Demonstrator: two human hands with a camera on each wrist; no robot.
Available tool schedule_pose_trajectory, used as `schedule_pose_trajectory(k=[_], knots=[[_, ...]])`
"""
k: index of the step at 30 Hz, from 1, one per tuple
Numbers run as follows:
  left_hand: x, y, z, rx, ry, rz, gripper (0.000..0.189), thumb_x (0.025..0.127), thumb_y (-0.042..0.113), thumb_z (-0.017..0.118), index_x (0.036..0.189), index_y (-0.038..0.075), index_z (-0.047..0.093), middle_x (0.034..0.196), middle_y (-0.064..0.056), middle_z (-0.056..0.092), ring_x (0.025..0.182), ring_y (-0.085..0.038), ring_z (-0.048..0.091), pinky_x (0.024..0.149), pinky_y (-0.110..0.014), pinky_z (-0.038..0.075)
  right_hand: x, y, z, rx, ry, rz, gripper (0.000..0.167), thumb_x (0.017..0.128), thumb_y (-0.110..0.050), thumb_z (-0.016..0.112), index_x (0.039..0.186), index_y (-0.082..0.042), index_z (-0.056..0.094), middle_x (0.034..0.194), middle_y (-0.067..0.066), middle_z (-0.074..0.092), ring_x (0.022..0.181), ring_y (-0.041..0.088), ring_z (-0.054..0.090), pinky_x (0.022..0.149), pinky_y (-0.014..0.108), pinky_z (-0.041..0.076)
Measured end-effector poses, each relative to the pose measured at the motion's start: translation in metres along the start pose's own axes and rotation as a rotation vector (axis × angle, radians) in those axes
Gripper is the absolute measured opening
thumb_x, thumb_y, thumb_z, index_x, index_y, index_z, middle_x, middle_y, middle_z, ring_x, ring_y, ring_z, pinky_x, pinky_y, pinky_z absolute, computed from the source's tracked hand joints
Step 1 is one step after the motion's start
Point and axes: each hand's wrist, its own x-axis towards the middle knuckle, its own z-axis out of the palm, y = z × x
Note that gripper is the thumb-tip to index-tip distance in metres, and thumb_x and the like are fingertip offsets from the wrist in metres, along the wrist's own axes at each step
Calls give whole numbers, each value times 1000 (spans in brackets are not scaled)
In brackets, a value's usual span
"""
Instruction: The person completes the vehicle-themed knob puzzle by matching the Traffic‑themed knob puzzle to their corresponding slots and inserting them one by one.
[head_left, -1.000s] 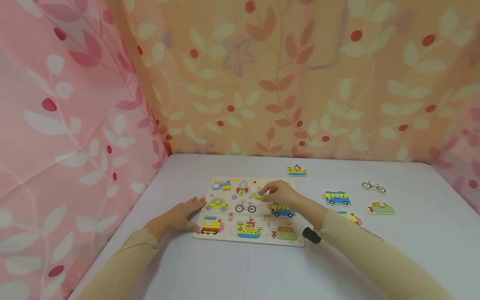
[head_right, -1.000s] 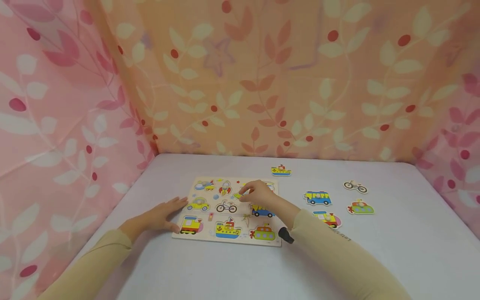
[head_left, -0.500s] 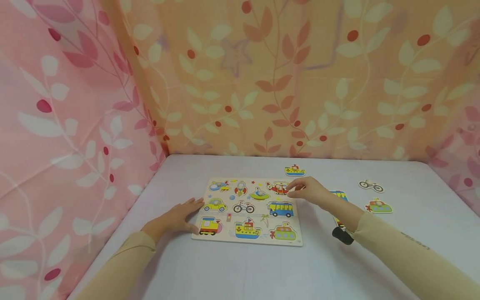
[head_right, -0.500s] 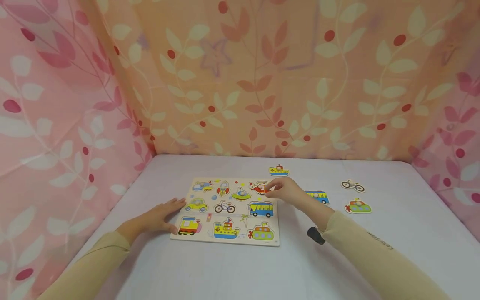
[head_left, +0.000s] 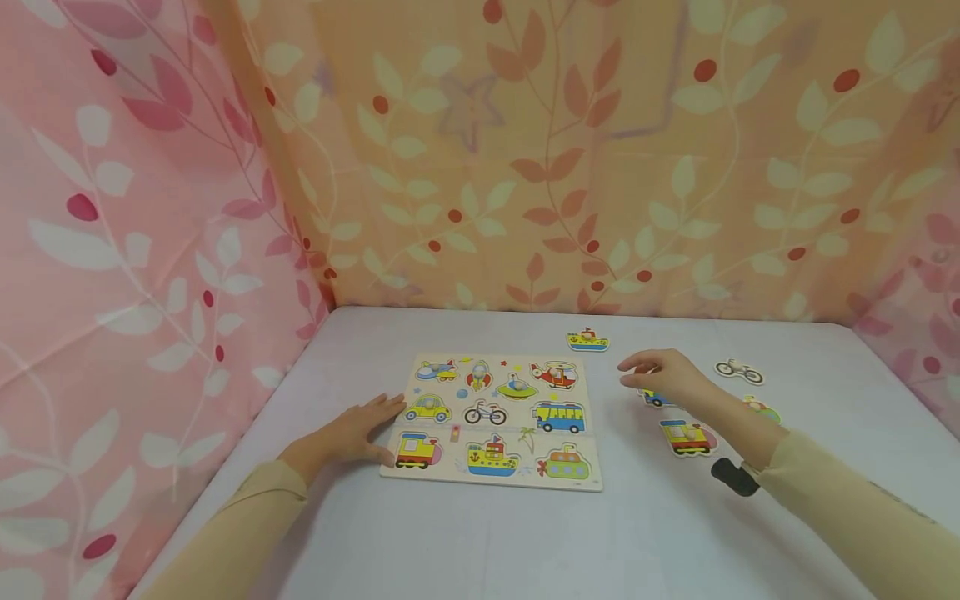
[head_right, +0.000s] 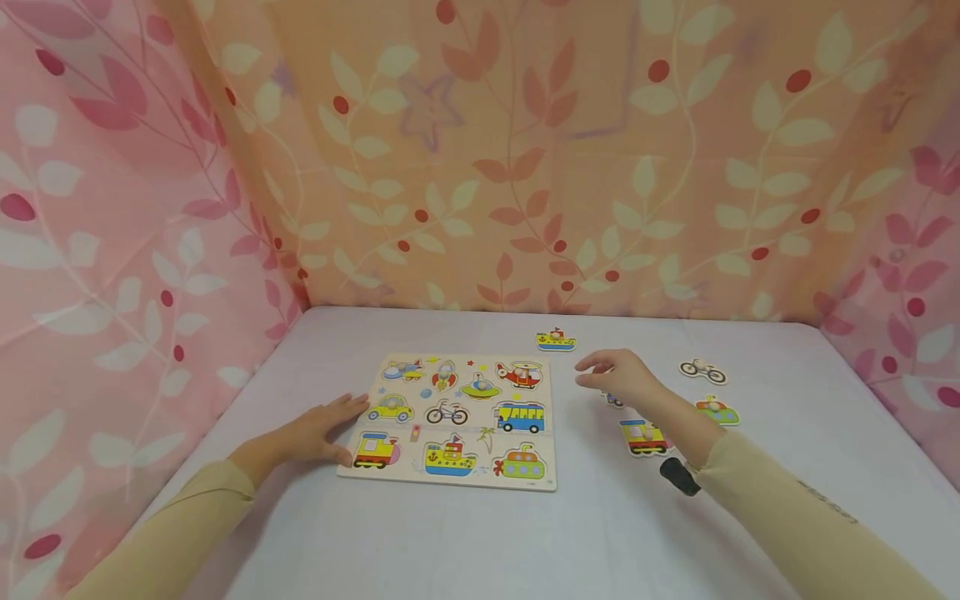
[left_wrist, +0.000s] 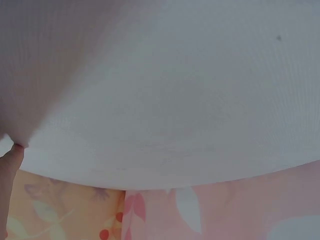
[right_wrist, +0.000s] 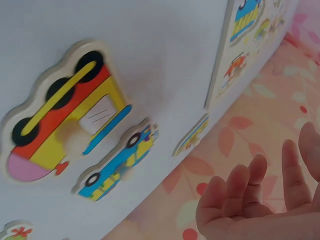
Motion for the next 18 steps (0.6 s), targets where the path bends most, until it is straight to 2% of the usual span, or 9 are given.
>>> schedule_pose_trajectory(k=[12, 18], knots=[[1, -3, 0, 1, 4, 4, 98, 75, 50, 78, 152, 9, 32, 159, -7, 24, 146, -37, 11, 112, -64, 12, -12, 25, -17, 35, 51, 46, 44, 94, -27, 65, 124, 4, 59, 111, 21, 55, 100, 33, 48, 79, 43, 47], [1, -1, 0, -2, 4, 7, 99, 75, 49, 79, 152, 8, 32, 159, -8, 24, 146, -37, 11, 111, -64, 13, -15, 41, -24, 10, 69, 39, 44, 96, -28, 62, 126, 5, 57, 113, 24, 55, 100, 34, 48, 76, 38, 45]])
